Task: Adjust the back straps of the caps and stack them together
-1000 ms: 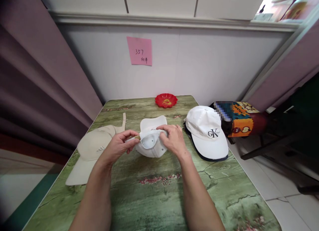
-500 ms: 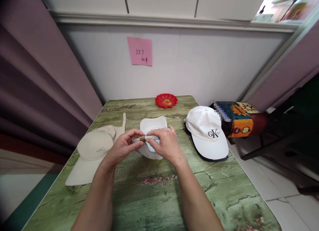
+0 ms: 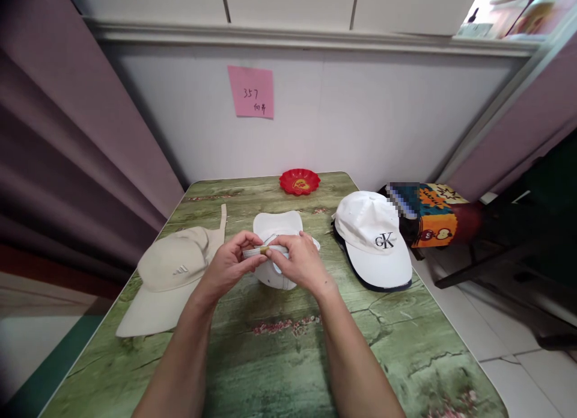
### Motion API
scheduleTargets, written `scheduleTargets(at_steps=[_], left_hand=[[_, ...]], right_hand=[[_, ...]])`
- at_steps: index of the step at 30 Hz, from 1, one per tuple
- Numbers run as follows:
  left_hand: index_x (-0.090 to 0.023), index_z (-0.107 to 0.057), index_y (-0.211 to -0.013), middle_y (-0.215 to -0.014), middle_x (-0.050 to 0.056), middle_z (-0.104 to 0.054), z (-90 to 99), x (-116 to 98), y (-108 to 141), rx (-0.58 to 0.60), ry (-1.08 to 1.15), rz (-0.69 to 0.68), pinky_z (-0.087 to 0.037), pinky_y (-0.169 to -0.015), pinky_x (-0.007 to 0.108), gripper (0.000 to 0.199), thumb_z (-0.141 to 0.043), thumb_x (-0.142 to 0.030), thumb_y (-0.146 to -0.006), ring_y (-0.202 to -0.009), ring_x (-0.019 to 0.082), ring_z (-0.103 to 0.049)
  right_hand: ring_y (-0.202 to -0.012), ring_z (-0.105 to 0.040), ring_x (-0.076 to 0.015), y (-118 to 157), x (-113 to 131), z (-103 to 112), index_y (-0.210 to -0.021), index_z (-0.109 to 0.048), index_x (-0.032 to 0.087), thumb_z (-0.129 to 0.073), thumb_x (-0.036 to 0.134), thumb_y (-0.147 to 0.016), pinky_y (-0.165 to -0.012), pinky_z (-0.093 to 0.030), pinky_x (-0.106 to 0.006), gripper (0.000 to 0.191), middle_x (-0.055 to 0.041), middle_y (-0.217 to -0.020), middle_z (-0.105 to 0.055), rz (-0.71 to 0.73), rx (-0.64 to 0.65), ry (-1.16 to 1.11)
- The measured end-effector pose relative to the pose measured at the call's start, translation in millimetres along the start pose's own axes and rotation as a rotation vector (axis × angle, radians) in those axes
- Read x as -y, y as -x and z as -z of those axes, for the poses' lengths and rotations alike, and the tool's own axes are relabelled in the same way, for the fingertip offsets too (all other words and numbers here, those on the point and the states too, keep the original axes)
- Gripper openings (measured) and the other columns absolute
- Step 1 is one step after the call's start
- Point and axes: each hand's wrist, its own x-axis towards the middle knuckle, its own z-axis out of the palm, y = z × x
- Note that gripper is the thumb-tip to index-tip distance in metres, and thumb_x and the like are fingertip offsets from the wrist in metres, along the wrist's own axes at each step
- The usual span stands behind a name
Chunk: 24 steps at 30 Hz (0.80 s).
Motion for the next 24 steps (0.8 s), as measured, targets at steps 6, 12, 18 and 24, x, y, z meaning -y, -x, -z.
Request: scheduleTargets(at_steps=[6,12,18,24], left_hand=[[-0.02,-0.062,-0.108,-0.075,-0.003,-0.056,6.7,-6,1,0.031,-0.054,0.081,-0.039,-0.056,0.022,0.037,-0.07,-0.041,-0.079,-0.062,0.011,-0.049],[-0.018,-0.064,-0.094,-0.069,-0.003,-0.053,3.8,-6,0,0.073,-0.134,0.052,-0.037,-0.054,0.021,0.03,-0.063,-0.046,-0.084,-0.06,0.011,-0.045],[-0.018,-0.063,-0.089,-0.074,-0.003,-0.056,7.7,0,-1,-0.133,-0.233,0.003,-0.037,-0.056,0.021,0.028,-0.065,-0.046,-0.083,-0.064,0.012,-0.047],[-0.018,-0.062,-0.084,-0.063,-0.004,-0.053,30.1,15,-2,-0.464,-0.229,0.115,-0.038,-0.053,0.021,0.031,-0.069,-0.048,-0.077,-0.056,0.011,-0.046]], right_hand=[[-0.081,-0.067,-0.0173,0,1,-3,-0.095,-0.075,0.027,-0.061,0.032,-0.09,-0.113,-0.025,-0.044,0.016,0.0012,-0.088,-0.077,-0.003,-0.017,-0.007],[-0.088,-0.068,-0.019,0,1,-6,-0.093,-0.074,0.027,-0.058,0.031,-0.092,-0.113,-0.025,-0.047,0.016,-0.0002,-0.096,-0.077,-0.001,-0.023,0.032],[-0.103,-0.066,-0.0243,0,-4,-7,-0.108,-0.069,0.028,-0.064,0.035,-0.088,-0.112,-0.02,-0.054,0.021,-0.003,-0.108,-0.075,-0.041,-0.095,0.139],[-0.111,-0.061,-0.0294,1,-25,-2,-0.107,-0.069,0.024,-0.069,0.032,-0.084,-0.111,-0.019,-0.058,0.025,-0.0068,-0.11,-0.072,-0.133,-0.139,0.379]])
